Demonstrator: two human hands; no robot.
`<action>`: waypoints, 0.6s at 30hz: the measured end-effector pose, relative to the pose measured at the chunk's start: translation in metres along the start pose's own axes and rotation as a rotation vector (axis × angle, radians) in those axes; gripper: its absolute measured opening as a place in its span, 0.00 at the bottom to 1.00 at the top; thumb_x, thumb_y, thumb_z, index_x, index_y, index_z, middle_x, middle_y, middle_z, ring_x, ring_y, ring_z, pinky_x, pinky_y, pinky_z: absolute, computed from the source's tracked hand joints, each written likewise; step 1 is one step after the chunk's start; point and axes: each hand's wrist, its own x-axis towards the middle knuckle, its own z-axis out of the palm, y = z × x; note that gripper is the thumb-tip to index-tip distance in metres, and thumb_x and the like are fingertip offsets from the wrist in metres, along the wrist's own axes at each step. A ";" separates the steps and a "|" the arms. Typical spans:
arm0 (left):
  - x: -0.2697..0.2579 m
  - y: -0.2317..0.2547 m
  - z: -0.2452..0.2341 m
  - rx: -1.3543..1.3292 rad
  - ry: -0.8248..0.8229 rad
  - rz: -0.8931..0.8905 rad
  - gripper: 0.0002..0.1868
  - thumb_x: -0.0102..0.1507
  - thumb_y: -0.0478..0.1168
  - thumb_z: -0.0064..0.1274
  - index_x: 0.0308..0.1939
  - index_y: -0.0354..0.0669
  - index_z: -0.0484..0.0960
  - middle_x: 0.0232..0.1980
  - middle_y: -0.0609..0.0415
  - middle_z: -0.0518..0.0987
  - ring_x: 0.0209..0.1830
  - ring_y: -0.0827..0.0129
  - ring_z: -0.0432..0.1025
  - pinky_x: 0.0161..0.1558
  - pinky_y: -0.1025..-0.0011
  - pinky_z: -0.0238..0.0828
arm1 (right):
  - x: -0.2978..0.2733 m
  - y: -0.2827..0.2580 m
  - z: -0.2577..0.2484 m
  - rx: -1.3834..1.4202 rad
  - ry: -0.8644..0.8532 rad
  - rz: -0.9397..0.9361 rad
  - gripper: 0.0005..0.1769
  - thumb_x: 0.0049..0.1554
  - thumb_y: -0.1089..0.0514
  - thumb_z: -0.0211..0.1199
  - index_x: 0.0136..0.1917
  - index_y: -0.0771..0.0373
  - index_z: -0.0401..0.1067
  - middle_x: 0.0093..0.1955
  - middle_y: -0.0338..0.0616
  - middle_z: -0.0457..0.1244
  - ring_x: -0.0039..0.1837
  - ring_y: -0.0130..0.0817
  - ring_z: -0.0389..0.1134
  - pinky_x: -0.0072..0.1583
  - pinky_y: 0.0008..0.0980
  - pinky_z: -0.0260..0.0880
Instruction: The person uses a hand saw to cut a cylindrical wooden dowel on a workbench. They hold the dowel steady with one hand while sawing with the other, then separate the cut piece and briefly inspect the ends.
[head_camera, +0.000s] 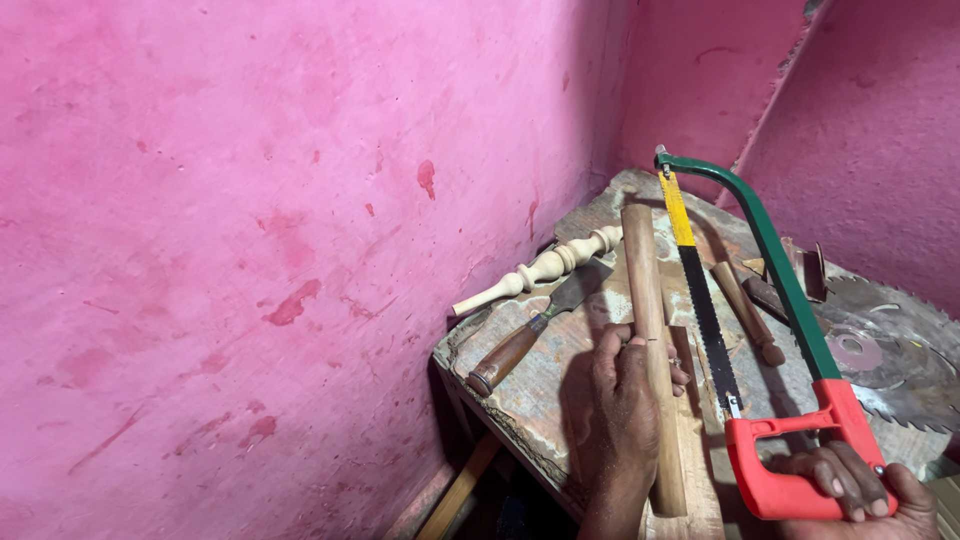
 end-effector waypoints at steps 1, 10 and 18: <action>0.000 -0.001 0.001 -0.008 0.001 0.016 0.12 0.72 0.43 0.42 0.50 0.37 0.75 0.34 0.53 0.77 0.27 0.74 0.74 0.32 0.73 0.73 | -0.003 0.006 0.006 0.072 -0.017 -0.013 0.24 0.50 0.59 0.68 0.32 0.49 0.50 0.26 0.28 0.50 0.38 0.23 0.48 0.63 0.22 0.54; 0.009 -0.022 -0.004 -0.012 0.025 0.117 0.12 0.71 0.42 0.52 0.49 0.34 0.74 0.34 0.53 0.77 0.28 0.75 0.74 0.33 0.74 0.74 | -0.010 0.004 0.033 0.097 -0.138 -0.145 0.18 0.52 0.60 0.62 0.30 0.51 0.54 0.27 0.26 0.52 0.32 0.21 0.50 0.57 0.21 0.59; 0.006 -0.011 -0.003 0.002 0.073 0.012 0.14 0.69 0.45 0.54 0.49 0.37 0.74 0.33 0.54 0.77 0.27 0.74 0.74 0.35 0.75 0.74 | -0.002 -0.007 0.032 0.139 -0.154 -0.175 0.18 0.54 0.60 0.61 0.30 0.52 0.54 0.27 0.27 0.52 0.32 0.21 0.50 0.56 0.21 0.60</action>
